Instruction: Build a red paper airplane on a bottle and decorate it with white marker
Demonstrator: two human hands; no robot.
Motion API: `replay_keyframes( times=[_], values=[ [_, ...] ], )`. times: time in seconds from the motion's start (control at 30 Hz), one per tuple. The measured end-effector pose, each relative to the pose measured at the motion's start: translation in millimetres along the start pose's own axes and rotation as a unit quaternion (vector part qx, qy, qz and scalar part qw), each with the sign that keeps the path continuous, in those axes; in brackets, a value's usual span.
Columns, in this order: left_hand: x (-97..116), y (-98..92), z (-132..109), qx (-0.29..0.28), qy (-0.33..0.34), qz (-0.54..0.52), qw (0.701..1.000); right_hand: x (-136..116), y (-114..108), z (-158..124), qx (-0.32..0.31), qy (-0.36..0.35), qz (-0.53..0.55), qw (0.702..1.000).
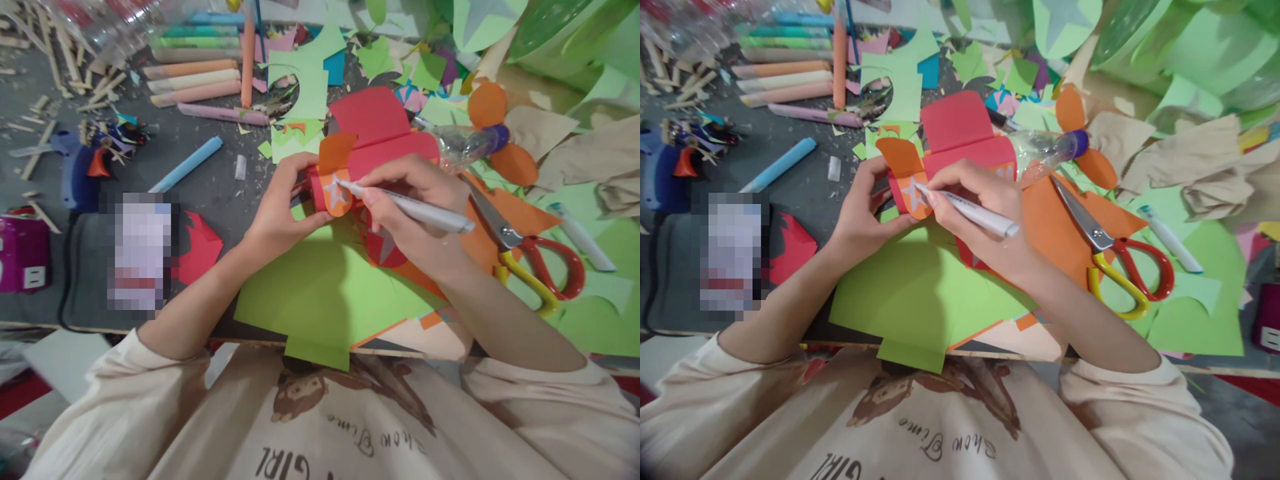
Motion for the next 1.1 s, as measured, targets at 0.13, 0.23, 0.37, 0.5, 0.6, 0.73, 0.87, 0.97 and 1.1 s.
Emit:
replay_keyframes(
  times=[0.13, 0.23, 0.37, 0.5, 0.6, 0.73, 0.87, 0.97, 1.1],
  values=[
    [-0.4, -0.1, 0.3, 0.002, 0.002, -0.007, 1.0, -1.2, 0.2, 0.3, -0.008, 0.001, -0.005, 1.0],
    [-1.6, -0.1, 0.1, -0.002, 0.007, -0.004, 1.0, -3.3, 0.0, -0.1, -0.017, -0.01, -0.012, 1.0],
    [-2.3, -0.4, -1.0, 0.0, 0.0, -0.008, 1.0, -3.4, -1.1, -0.9, -0.008, -0.021, -0.005, 1.0],
    [-0.8, -0.6, -1.3, 0.007, 0.0, -0.003, 1.0, -0.7, -0.4, -0.4, -0.003, -0.003, 0.005, 1.0],
    [-0.6, -0.2, -0.7, 0.006, 0.005, -0.003, 1.0, -3.7, 0.0, 0.6, -0.007, -0.016, 0.01, 1.0],
    [-0.8, 0.0, -0.3, 0.002, 0.004, 0.0, 1.0, -3.8, -0.8, 0.4, -0.004, -0.028, 0.021, 0.999],
    [-1.4, -0.2, -1.0, 0.004, -0.004, -0.002, 1.0, 1.6, -1.6, -1.0, 0.003, -0.005, 0.015, 1.0],
    [-1.2, 0.0, -1.0, 0.001, -0.002, 0.0, 1.0, 1.9, -1.0, -1.2, -0.005, 0.001, 0.014, 1.0],
    [-0.9, 0.2, -0.5, -0.004, -0.006, 0.005, 1.0, -1.4, -1.4, -1.2, -0.005, -0.009, 0.014, 1.0]
  ],
)
Point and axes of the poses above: each hand's wrist, its own z-axis towards the middle knuckle, its own y-axis out of the palm, x = y × z, the point moved 8 cm from there along z, towards the middle knuckle, and after that the axes turned 12 degrees about -x, right-handed, at the moved point
